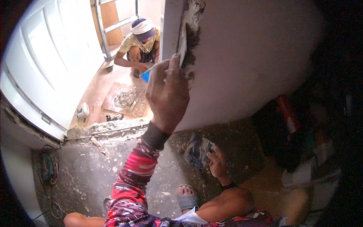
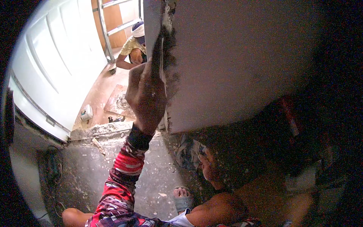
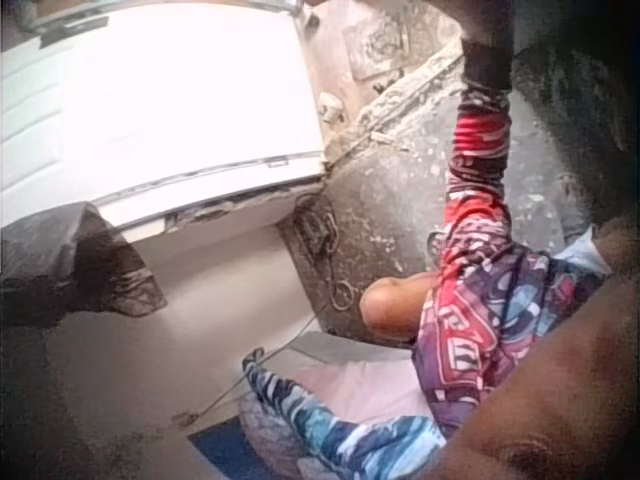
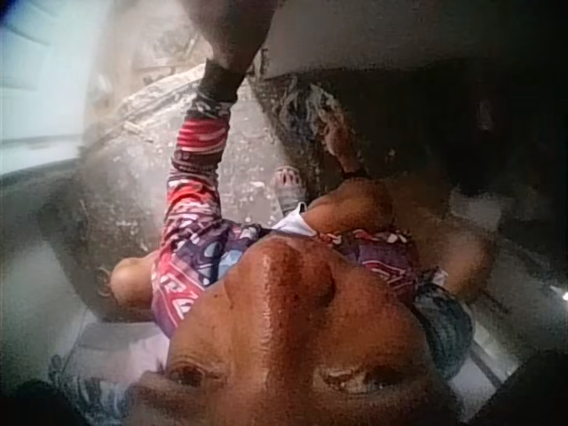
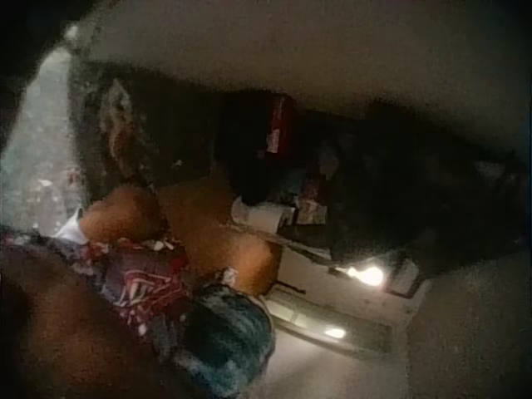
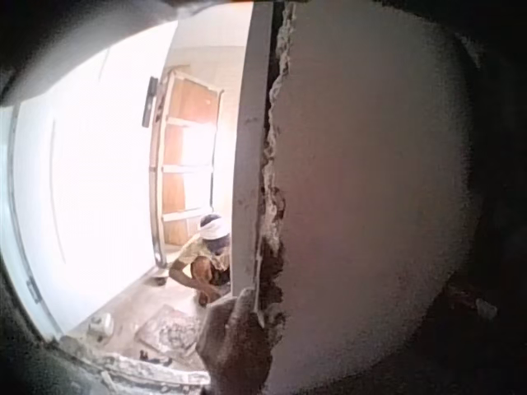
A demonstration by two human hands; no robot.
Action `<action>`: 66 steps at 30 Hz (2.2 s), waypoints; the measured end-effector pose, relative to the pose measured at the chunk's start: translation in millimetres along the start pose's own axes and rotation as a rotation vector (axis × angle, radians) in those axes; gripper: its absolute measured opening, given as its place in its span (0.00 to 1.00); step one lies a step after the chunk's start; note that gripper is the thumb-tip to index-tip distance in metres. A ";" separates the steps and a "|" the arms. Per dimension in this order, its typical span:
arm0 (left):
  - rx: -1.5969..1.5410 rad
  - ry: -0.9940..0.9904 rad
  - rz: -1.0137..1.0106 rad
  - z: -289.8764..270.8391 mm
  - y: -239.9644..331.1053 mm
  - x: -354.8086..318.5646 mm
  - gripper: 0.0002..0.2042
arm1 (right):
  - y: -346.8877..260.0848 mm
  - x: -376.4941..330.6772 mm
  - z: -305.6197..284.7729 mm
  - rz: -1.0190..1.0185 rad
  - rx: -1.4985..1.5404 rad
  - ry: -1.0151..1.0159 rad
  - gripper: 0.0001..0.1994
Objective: The person applies plaster to the doorway frame and wall edge using putty knives, scraping and smoothing the compound across the surface.
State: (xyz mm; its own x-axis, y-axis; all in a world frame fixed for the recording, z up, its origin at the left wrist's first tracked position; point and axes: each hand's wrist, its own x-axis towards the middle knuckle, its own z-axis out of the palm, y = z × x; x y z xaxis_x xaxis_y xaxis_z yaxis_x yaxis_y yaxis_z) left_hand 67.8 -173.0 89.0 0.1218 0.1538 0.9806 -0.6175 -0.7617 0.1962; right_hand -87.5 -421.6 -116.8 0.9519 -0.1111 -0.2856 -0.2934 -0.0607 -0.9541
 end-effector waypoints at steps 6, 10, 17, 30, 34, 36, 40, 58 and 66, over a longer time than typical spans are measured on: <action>0.102 -0.132 -0.076 10.8 27.9 -14.4 0.31 | -0.2 0.8 6.3 0.054 0.070 0.006 0.34; 0.063 -0.161 -0.107 4.5 33.2 -21.6 0.31 | 3.8 3.7 -0.5 -0.075 -0.036 -0.037 0.30; -0.051 -0.170 -0.072 -33.0 28.8 -39.2 0.26 | -12.6 0.3 10.8 -0.108 0.143 -0.023 0.19; -0.283 -0.838 0.315 -107.0 -68.7 95.3 0.07 | -14.7 -0.4 8.3 -0.059 0.225 -0.030 0.24; -0.403 -1.062 0.340 -86.6 -83.4 108.8 0.08 | 12.1 10.6 -0.3 -0.102 -0.007 -0.001 0.25; -0.453 -1.064 0.368 -71.5 -85.6 112.5 0.09 | 7.4 7.9 4.4 -0.087 0.053 -0.017 0.25; -0.525 -1.040 0.461 -54.0 -76.9 121.3 0.11 | -11.0 1.3 9.0 -0.121 0.063 -0.001 0.26; -0.297 -0.920 0.649 -16.9 -67.8 238.2 0.10 | -1.0 1.4 12.7 -0.055 0.158 0.017 0.21; -0.225 -0.888 0.641 -28.2 -67.3 264.0 0.10 | 20.3 12.2 10.8 -0.166 0.210 -0.008 0.17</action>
State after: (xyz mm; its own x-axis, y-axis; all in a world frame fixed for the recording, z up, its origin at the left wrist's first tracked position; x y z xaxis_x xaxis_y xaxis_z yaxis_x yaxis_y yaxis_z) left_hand 119.6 -63.5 334.6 0.1865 -0.7989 0.5718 -0.8810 -0.3936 -0.2626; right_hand -80.9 -413.5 -140.6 0.9863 -0.1092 -0.1234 -0.1089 0.1297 -0.9855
